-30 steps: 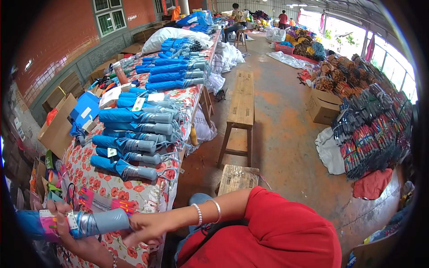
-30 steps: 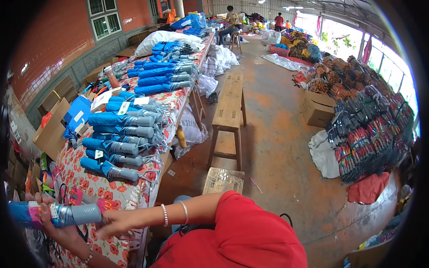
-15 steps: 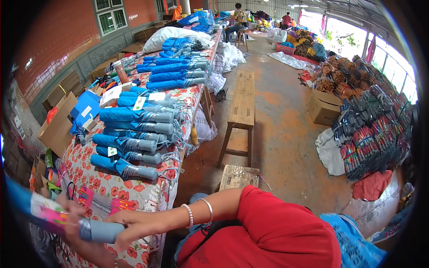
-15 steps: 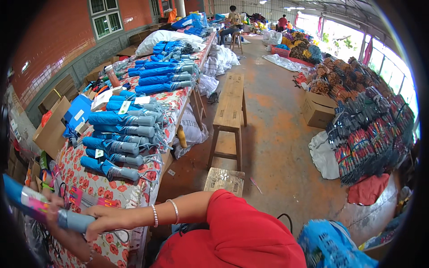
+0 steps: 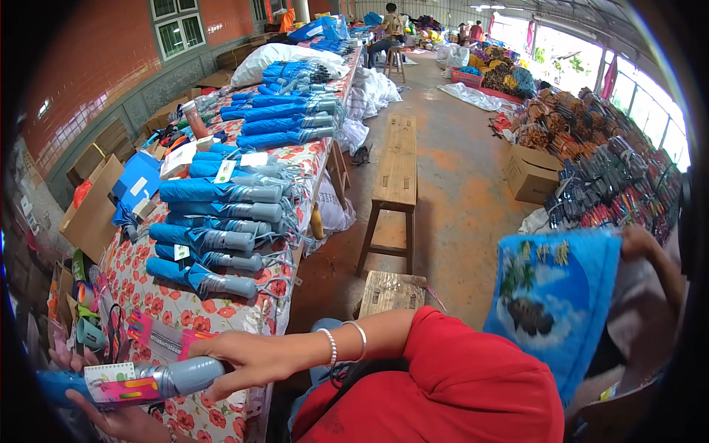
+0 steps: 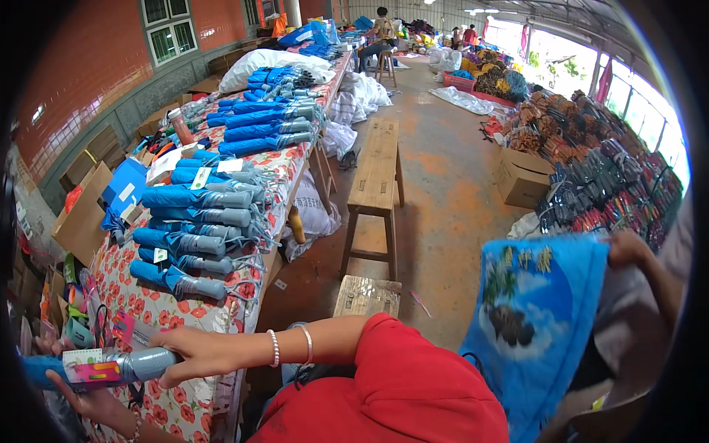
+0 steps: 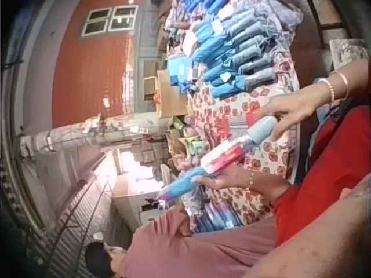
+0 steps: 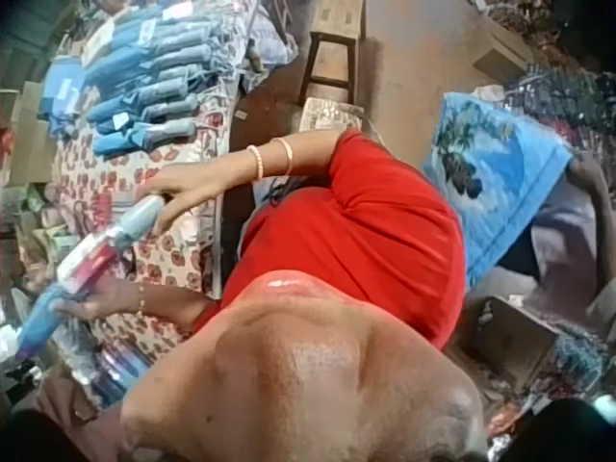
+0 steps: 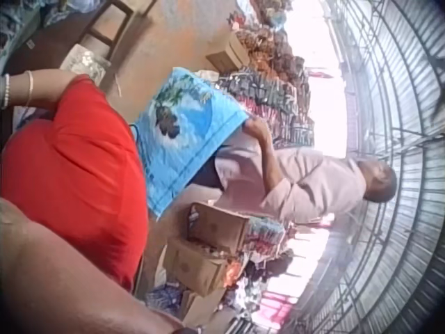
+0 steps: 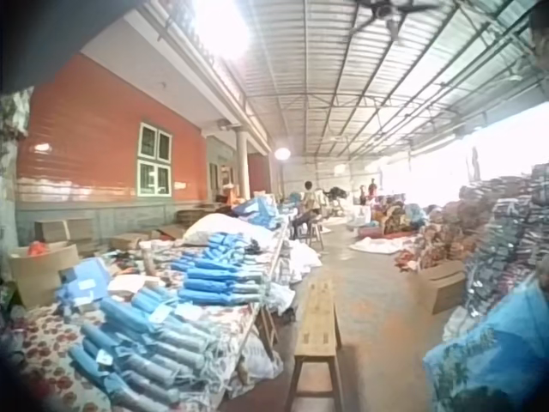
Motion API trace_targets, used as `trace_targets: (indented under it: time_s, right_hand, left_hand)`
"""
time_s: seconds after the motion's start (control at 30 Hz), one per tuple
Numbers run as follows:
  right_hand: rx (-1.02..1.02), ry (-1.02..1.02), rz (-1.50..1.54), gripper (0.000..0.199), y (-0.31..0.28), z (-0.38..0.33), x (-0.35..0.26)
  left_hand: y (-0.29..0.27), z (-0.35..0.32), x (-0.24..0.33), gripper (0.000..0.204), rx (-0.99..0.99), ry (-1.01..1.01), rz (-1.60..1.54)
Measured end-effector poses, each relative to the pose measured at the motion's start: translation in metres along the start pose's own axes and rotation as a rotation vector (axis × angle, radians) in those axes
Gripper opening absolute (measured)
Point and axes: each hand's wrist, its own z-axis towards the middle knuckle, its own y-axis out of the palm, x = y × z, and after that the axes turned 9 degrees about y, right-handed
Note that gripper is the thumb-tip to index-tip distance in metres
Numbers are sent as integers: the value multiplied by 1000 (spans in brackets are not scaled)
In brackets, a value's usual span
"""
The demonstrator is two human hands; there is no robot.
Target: Individual umbrellas are being inserted into protective plastic sleeves and organized.
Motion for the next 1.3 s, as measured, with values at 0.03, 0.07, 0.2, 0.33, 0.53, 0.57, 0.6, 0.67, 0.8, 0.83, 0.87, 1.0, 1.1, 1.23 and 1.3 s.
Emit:
trace_targets:
  time_s: [0.03, 0.07, 0.2, 0.33, 0.53, 0.57, 0.6, 0.67, 0.8, 0.83, 0.87, 1.0, 1.1, 1.23, 1.3]
  right_hand:
    - [120, -126, -259, 45, -3, -1, 4]
    - [247, -249, -517, 47, -8, -4, 10]
    - [510, -456, -985, 54, -13, -14, 7]
    - [566, -602, -839, 47, -6, 1, 19]
    - [428, -415, -814, 54, 10, 10, 10]
    - [440, -338, -808, 47, 9, 10, 10]
    - [341, -306, -613, 47, 4, 13, 13]
    - [143, -236, -224, 48, -6, 24, 24]
    - [-531, 305, 379, 30, 2, 29, 18]
    - [-462, 299, 329, 24, 9, 28, 26]
    - [-501, 441, 274, 25, 8, 25, 23]
    - [109, 110, -345, 38, -24, -16, 14]
    - [280, 129, -783, 44, -10, -12, 5]
    - [479, -145, -1008, 34, -4, 2, 14]
    - [477, -144, -981, 34, 1, 11, 13]
  left_hand:
    - [-14, 7, 2, 62, 104, -33, -15]
    - [-24, 12, 2, 61, 205, -73, -31]
    - [-50, 31, 4, 48, 12, -228, -167]
    - [-29, 27, 10, 45, 246, -98, 28]
    - [102, -54, -19, 48, 291, -13, 180]
    - [110, -58, -18, 49, 302, -36, 181]
    - [107, -57, -20, 50, 267, -58, 198]
    - [90, -51, -23, 52, 195, -104, 234]
    - [75, -42, 0, 59, -18, -128, -25]
    - [66, -36, 0, 60, -114, -126, -56]
    - [66, -27, 9, 60, 156, -202, -101]
    - [12, 29, -39, 41, -275, -232, -417]
    - [30, 35, -26, 27, -87, -90, -78]
    - [56, 23, -28, 50, 45, -8, 127]
    - [71, 5, -38, 55, 174, -117, 73]
